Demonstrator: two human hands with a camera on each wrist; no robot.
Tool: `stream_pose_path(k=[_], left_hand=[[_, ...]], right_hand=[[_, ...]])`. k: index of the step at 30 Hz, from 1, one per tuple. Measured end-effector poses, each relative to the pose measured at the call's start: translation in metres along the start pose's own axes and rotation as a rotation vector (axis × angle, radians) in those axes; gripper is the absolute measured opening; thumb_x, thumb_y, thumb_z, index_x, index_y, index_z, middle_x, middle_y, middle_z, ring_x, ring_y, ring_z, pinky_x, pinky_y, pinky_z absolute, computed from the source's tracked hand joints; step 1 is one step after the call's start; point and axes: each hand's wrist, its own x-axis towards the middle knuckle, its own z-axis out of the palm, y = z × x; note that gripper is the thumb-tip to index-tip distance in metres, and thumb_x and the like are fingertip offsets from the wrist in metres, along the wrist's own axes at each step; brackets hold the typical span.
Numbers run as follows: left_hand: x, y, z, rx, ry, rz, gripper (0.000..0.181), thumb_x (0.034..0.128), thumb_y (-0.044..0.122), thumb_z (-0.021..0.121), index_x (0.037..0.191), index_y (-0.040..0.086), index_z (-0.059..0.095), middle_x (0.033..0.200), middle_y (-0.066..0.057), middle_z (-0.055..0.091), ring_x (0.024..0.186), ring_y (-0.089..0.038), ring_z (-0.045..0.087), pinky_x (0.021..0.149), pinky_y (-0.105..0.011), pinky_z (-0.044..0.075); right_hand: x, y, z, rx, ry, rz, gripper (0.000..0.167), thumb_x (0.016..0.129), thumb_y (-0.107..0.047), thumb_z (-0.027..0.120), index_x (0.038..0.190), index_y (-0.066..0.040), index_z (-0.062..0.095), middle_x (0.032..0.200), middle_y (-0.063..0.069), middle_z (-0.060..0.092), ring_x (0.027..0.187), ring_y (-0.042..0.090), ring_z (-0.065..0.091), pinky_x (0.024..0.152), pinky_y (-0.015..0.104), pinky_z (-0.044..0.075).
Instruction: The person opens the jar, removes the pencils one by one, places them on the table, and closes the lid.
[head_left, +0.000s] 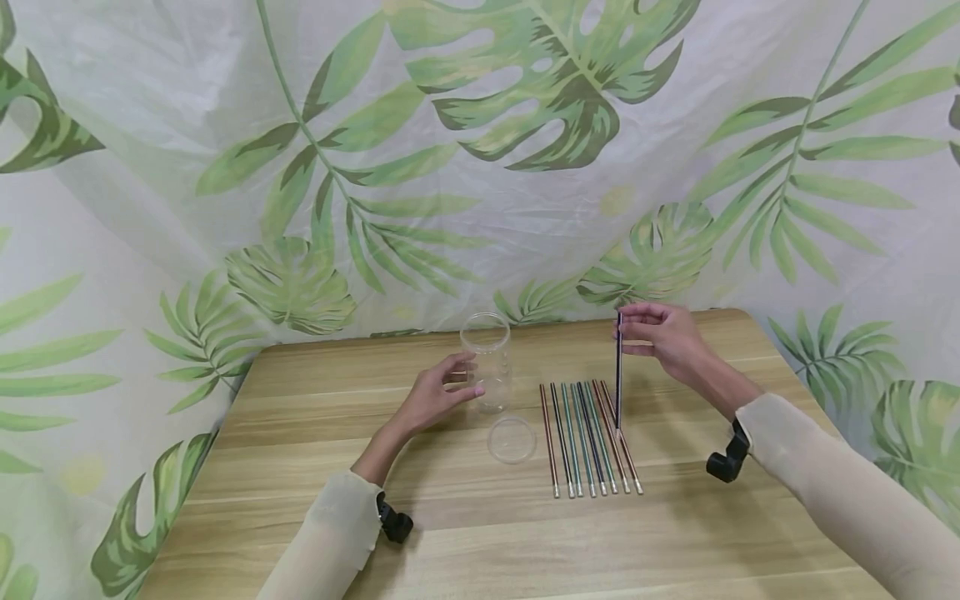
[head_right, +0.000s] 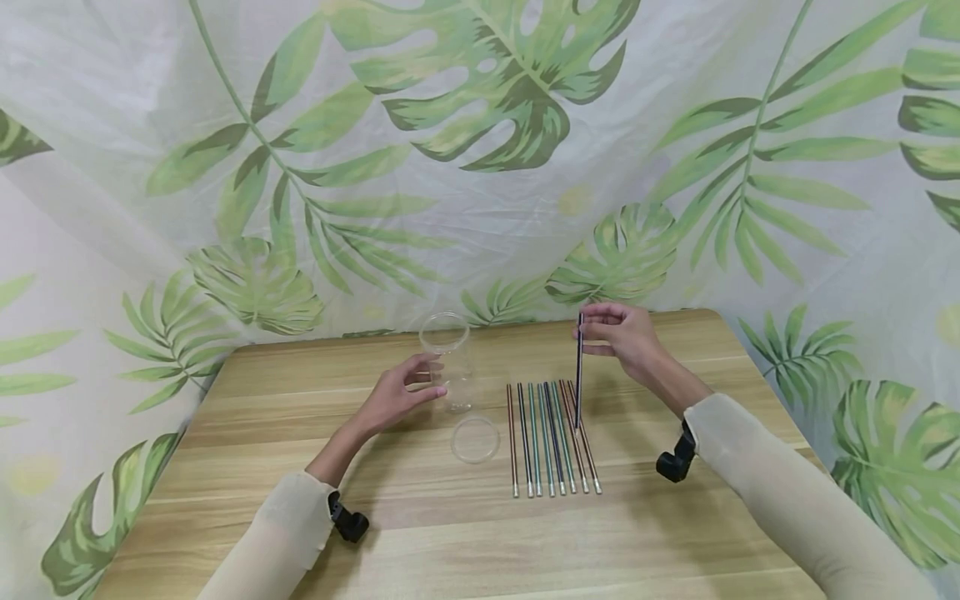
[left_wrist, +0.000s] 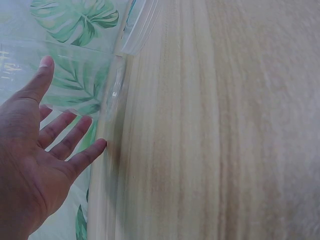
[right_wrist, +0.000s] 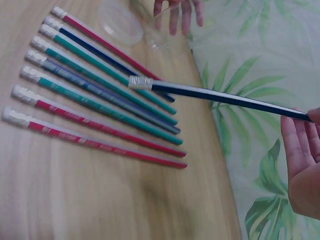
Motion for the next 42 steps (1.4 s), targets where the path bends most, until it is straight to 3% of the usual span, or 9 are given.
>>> stream_pose_path(k=[4,11,16,27,35,42], left_hand=[[0.000,0.000,0.001,0.002,-0.002,0.002,0.066,0.0944,0.017,0.083,0.151,0.002,0.053,0.141,-0.027,0.064,0.126,-0.044,0.066,0.107,-0.055,0.056],[0.000,0.000,0.000,-0.002,0.003,0.000,0.066,0.0941,0.017,0.083,0.151,0.002,0.053,0.141,-0.027,0.064,0.126,-0.045,0.066,0.106,-0.056,0.056],[0.001,0.000,0.001,-0.004,0.004,0.001,0.064,0.0938,0.017,0.084,0.150,0.005,0.054,0.141,-0.027,0.065,0.125,-0.044,0.067,0.106,-0.057,0.056],[0.000,0.002,0.002,0.004,0.004,-0.007,0.064,0.0943,0.018,0.083,0.150,0.006,0.055,0.141,-0.026,0.065,0.126,-0.043,0.067,0.106,-0.055,0.057],[-0.001,0.000,0.002,0.005,-0.001,-0.004,0.067,0.0943,0.016,0.083,0.151,0.000,0.052,0.142,-0.027,0.064,0.126,-0.045,0.066,0.107,-0.055,0.056],[-0.001,0.003,0.000,0.016,-0.003,-0.006,0.067,0.0947,0.018,0.083,0.152,0.000,0.051,0.142,-0.025,0.065,0.126,-0.046,0.066,0.107,-0.055,0.056]], right_hand=[[-0.003,0.007,-0.006,-0.035,-0.008,0.027,0.025,0.102,0.003,0.067,0.127,0.003,0.065,0.104,0.004,0.077,0.097,0.021,0.078,0.087,0.038,0.066],[-0.006,0.019,-0.013,-0.113,-0.019,0.067,0.043,0.100,0.004,0.070,0.138,0.016,0.054,0.102,0.002,0.079,0.097,0.019,0.078,0.088,0.037,0.066],[-0.006,0.030,-0.017,-0.178,-0.035,0.092,0.047,0.100,0.003,0.069,0.141,0.018,0.051,0.100,0.001,0.079,0.096,0.016,0.077,0.089,0.037,0.066],[-0.008,0.054,-0.027,-0.280,-0.039,0.106,0.045,0.098,0.004,0.071,0.138,0.017,0.056,0.113,0.020,0.077,0.095,0.017,0.078,0.090,0.041,0.065],[-0.009,0.069,-0.036,-0.405,-0.047,0.108,0.044,0.097,0.001,0.073,0.137,0.015,0.058,0.112,0.017,0.071,0.095,0.018,0.074,0.086,0.037,0.066],[-0.007,0.079,-0.032,-0.441,-0.041,0.111,0.041,0.097,0.003,0.073,0.133,0.016,0.060,0.111,0.022,0.072,0.089,0.017,0.075,0.082,0.035,0.067]])
